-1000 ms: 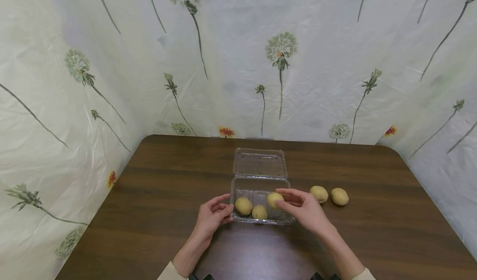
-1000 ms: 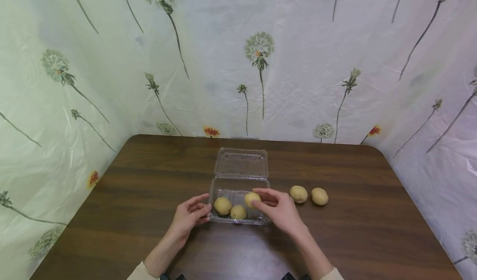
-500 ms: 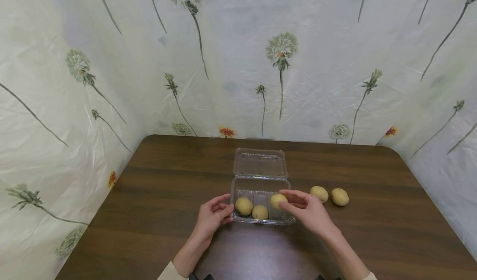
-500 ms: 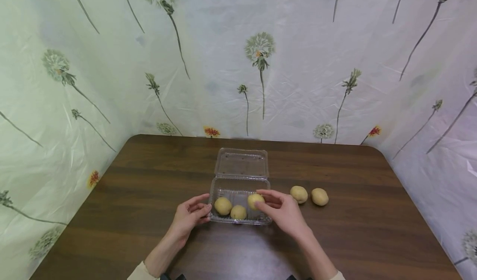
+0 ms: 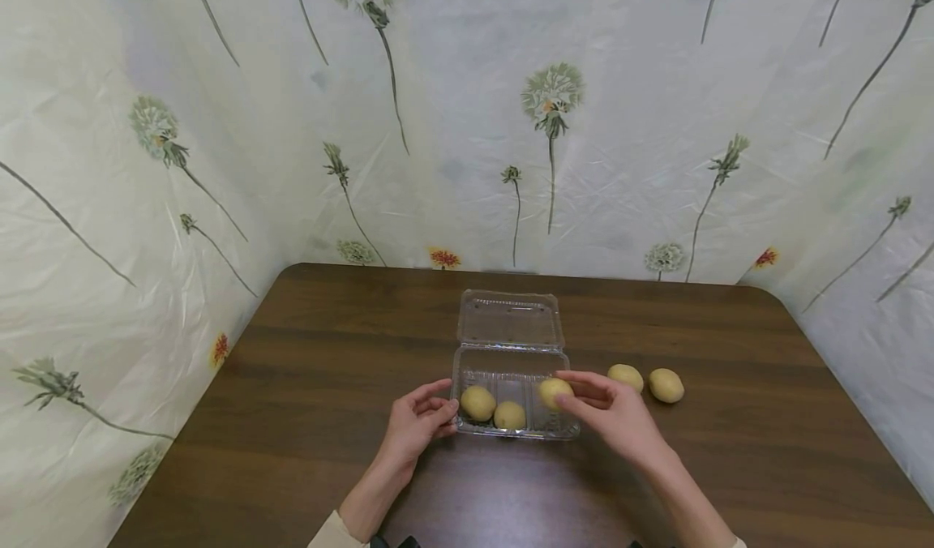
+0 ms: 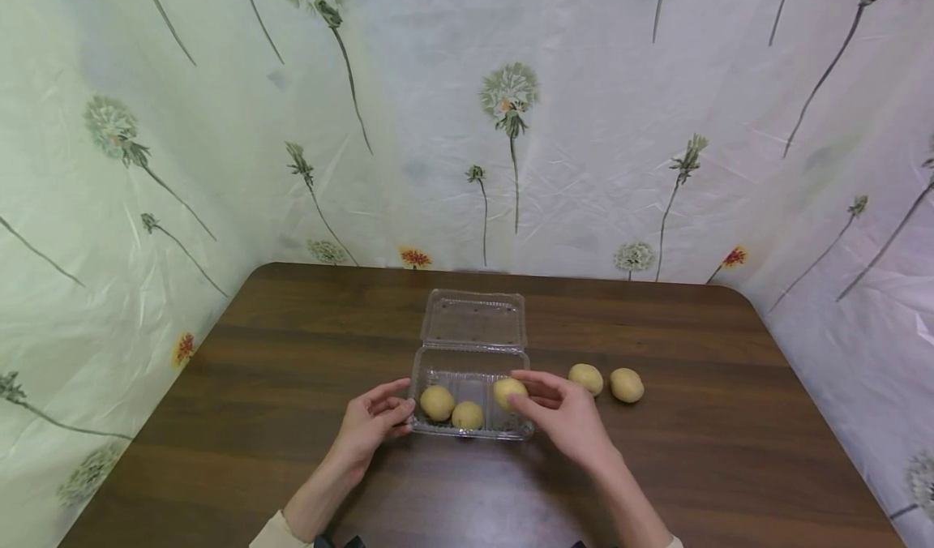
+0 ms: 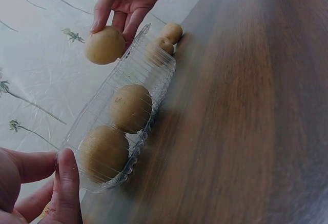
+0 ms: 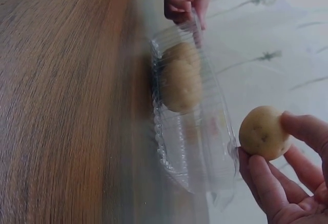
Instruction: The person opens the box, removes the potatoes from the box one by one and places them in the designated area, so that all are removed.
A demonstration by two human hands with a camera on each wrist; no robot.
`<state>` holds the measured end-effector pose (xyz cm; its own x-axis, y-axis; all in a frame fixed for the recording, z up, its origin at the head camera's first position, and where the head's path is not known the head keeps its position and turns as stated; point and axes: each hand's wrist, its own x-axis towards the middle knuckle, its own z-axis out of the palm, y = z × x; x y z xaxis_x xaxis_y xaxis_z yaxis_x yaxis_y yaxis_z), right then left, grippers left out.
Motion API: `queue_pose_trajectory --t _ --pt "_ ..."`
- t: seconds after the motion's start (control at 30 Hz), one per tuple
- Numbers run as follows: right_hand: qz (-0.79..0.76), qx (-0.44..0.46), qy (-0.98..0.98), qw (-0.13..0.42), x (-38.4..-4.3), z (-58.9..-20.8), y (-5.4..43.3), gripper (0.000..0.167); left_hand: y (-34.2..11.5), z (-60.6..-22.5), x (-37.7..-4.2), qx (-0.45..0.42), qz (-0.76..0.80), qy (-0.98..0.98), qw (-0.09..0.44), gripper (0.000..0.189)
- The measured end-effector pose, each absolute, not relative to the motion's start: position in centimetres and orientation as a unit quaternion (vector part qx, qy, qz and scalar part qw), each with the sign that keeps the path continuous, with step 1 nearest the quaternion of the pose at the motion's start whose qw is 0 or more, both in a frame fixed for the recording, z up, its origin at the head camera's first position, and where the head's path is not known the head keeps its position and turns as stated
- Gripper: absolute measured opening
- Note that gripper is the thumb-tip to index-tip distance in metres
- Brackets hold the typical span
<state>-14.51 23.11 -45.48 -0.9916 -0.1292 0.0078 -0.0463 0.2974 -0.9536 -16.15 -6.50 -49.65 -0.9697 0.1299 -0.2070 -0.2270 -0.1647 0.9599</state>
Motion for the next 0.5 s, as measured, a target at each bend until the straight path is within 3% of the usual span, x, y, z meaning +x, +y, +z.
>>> queue_pose_trajectory --t 0.5 --pt "-0.589 -0.06 0.806 0.007 -14.24 -45.6 23.94 0.041 -6.43 -49.63 -16.15 -0.04 0.762 0.636 0.115 0.043"
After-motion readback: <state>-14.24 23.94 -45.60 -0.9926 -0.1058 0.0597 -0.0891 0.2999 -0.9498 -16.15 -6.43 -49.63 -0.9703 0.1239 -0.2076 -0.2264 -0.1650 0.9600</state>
